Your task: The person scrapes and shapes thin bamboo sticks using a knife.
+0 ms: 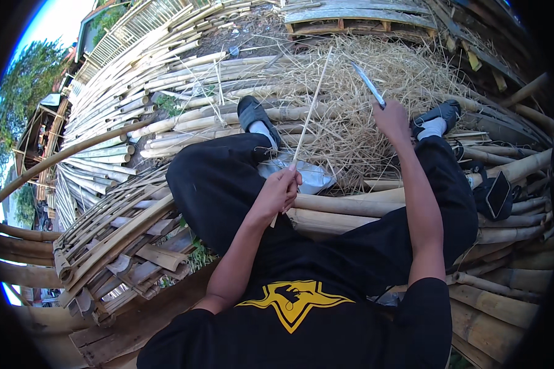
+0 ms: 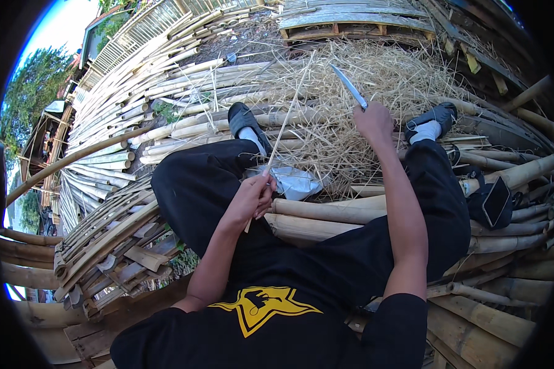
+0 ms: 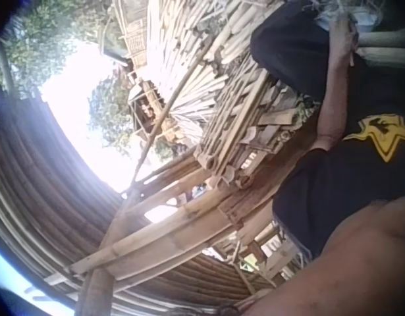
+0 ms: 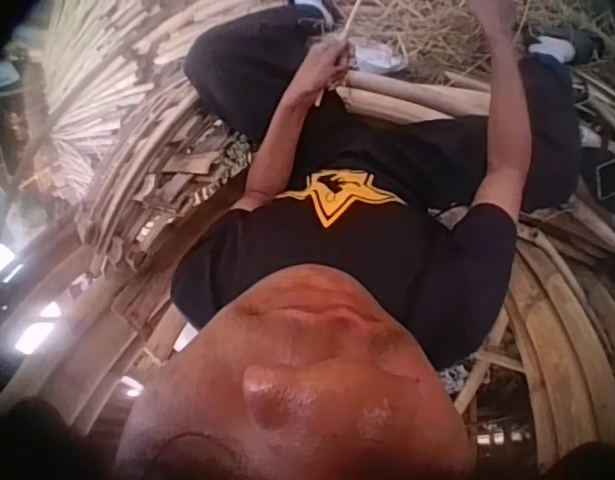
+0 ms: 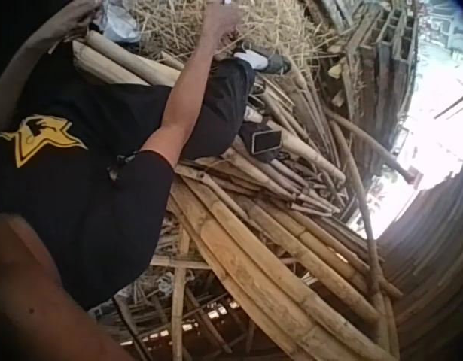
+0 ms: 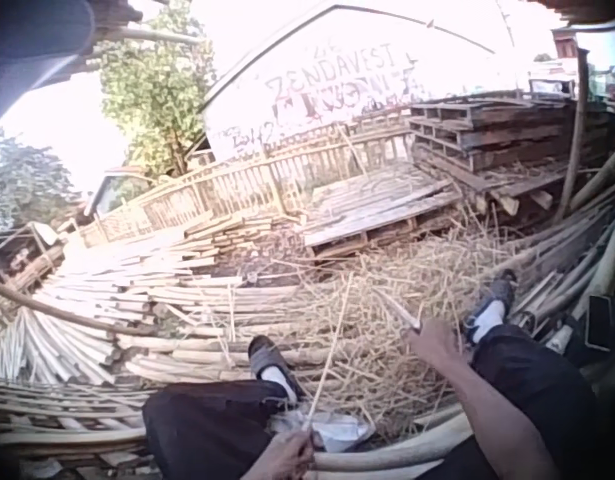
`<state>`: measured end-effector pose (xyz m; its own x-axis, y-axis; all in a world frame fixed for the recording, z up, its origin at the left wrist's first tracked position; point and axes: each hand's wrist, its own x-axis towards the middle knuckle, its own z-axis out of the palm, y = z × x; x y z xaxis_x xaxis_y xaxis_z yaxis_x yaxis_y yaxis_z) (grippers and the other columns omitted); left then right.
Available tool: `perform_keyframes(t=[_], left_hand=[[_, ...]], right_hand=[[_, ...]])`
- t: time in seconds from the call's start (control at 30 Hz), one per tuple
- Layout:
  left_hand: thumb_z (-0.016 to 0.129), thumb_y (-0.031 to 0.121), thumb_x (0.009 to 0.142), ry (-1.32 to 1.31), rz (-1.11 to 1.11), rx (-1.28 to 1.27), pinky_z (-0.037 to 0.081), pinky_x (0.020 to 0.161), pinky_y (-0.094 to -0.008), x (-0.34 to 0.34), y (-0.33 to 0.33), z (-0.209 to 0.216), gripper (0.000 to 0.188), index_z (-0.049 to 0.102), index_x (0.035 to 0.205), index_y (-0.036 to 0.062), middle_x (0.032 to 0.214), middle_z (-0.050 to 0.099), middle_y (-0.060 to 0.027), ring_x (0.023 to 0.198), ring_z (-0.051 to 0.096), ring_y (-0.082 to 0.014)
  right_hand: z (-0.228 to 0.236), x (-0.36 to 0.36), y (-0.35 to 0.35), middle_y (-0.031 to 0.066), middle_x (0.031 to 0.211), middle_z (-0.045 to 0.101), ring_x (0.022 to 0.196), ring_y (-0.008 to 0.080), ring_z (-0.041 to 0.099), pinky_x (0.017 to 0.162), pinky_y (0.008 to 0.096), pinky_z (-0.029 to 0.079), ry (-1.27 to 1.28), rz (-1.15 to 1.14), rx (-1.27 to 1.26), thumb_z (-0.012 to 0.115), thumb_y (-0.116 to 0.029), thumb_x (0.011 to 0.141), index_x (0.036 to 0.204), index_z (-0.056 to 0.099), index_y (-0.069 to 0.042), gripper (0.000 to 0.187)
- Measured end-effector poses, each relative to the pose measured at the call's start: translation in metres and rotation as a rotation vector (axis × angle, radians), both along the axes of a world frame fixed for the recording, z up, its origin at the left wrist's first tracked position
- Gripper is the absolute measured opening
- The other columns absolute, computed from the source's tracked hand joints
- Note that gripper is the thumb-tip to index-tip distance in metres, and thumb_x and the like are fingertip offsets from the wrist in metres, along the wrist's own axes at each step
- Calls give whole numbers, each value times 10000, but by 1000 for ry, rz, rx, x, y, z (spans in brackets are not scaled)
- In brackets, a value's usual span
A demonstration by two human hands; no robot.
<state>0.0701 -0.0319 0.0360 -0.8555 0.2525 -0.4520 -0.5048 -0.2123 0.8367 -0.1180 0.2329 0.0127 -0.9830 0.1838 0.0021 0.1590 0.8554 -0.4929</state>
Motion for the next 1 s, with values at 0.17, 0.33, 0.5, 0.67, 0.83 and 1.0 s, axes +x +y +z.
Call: perform_keyframes(t=[0.17, 0.33, 0.5, 0.67, 0.83, 1.0], left_hand=[[422, 304, 991, 187, 42, -485, 300, 406, -268, -3, 3, -21, 389, 504, 750, 10, 488, 416, -12, 402, 357, -105], [450, 296, 981, 529, 29, -880, 359, 471, -363, -4, 12, -25, 394, 516, 745, -13, 550, 498, -133, 473, 497, -267], [461, 251, 965, 473, -11, -1027, 402, 536, -464, 7, 22, -11, 364, 543, 791, -58, 634, 532, -279, 609, 532, -458], [478, 216, 951, 420, -39, -1086, 427, 561, -505, 34, 18, -26, 312, 558, 827, -58, 574, 518, -263, 561, 554, -444], [480, 196, 953, 392, -104, -1009, 414, 528, -430, 75, 9, -13, 279, 565, 843, -46, 588, 534, -232, 528, 560, -367], [501, 223, 955, 346, -29, -942, 373, 501, -355, 57, 12, -3, 293, 581, 896, -53, 580, 511, -179, 475, 457, -215]], right_hand=[[30, 40, -41, 228, 771, 647, 766, 396, 635, 723, 471, 496, -39, 438, 30, 562, -309, 834, 806, 674, -12, 319], [-10, 86, -69, 253, 772, 640, 766, 404, 638, 721, 463, 514, -170, 627, 55, 579, -263, 785, 787, 660, 35, 308], [-16, 98, -75, 270, 778, 640, 773, 408, 646, 747, 464, 524, -126, 617, 86, 590, -227, 745, 765, 656, 51, 286], [-62, 50, -49, 253, 861, 653, 849, 395, 651, 774, 461, 524, -294, 348, 73, 555, -190, 770, 860, 660, 29, 259], [-93, -27, 93, 285, 1042, 624, 968, 408, 623, 797, 463, 507, -251, -164, 28, 526, -265, 791, 998, 648, 57, 402], [-56, -6, 14, -61, 450, 274, 334, 74, 265, 339, 267, 208, -397, -7, -911, 527, -565, 869, 738, 562, -34, 548]])
